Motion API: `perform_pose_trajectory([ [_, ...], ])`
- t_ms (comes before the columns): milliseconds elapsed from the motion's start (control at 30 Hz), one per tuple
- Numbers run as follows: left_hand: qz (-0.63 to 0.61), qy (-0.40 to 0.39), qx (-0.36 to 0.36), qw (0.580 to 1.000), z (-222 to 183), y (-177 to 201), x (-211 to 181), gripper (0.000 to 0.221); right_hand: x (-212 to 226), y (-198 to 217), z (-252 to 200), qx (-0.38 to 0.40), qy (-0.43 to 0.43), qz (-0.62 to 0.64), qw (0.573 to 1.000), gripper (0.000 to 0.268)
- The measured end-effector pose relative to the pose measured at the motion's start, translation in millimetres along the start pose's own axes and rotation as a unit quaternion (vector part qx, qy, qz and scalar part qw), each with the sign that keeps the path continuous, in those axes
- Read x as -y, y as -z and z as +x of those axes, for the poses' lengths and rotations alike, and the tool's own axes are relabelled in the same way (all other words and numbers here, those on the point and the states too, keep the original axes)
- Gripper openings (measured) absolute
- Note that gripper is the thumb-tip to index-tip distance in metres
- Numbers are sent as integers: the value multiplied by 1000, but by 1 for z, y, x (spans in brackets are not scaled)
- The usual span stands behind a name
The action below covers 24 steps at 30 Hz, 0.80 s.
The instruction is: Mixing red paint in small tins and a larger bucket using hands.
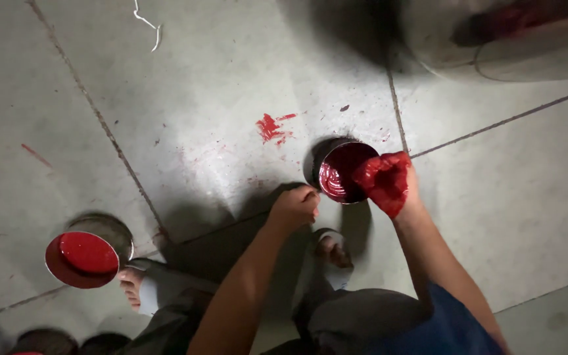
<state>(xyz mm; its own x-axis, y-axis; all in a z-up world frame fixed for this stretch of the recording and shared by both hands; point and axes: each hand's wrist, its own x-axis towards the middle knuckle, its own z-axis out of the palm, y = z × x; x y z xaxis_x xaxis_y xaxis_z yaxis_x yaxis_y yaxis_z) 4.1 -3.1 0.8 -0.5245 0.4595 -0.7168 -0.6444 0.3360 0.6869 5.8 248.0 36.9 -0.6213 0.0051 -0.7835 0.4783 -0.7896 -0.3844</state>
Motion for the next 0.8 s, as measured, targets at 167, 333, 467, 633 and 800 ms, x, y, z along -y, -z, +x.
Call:
perform_pose_trajectory([
  [167, -35, 9, 5, 999, 3, -2, 9, 25, -2, 21, 5, 50, 92, 43, 994, 26],
  [333, -62, 32, 21, 997, 6, -2, 13, 22, 5, 3, 0, 116, 160, -79, 977, 32],
  [467, -66, 4, 21, 998, 8, -1, 20, 24, 2, 3, 7, 85, 63, 70, 992, 37],
  [633, -80, 20, 23, 996, 5, 0, 16, 24, 2, -1, 0, 138, 87, 14, 987, 22],
  [800, -55, 23, 26, 998, 16, -2, 28, 26, 1, 12, -3, 76, 44, -223, 971, 25],
])
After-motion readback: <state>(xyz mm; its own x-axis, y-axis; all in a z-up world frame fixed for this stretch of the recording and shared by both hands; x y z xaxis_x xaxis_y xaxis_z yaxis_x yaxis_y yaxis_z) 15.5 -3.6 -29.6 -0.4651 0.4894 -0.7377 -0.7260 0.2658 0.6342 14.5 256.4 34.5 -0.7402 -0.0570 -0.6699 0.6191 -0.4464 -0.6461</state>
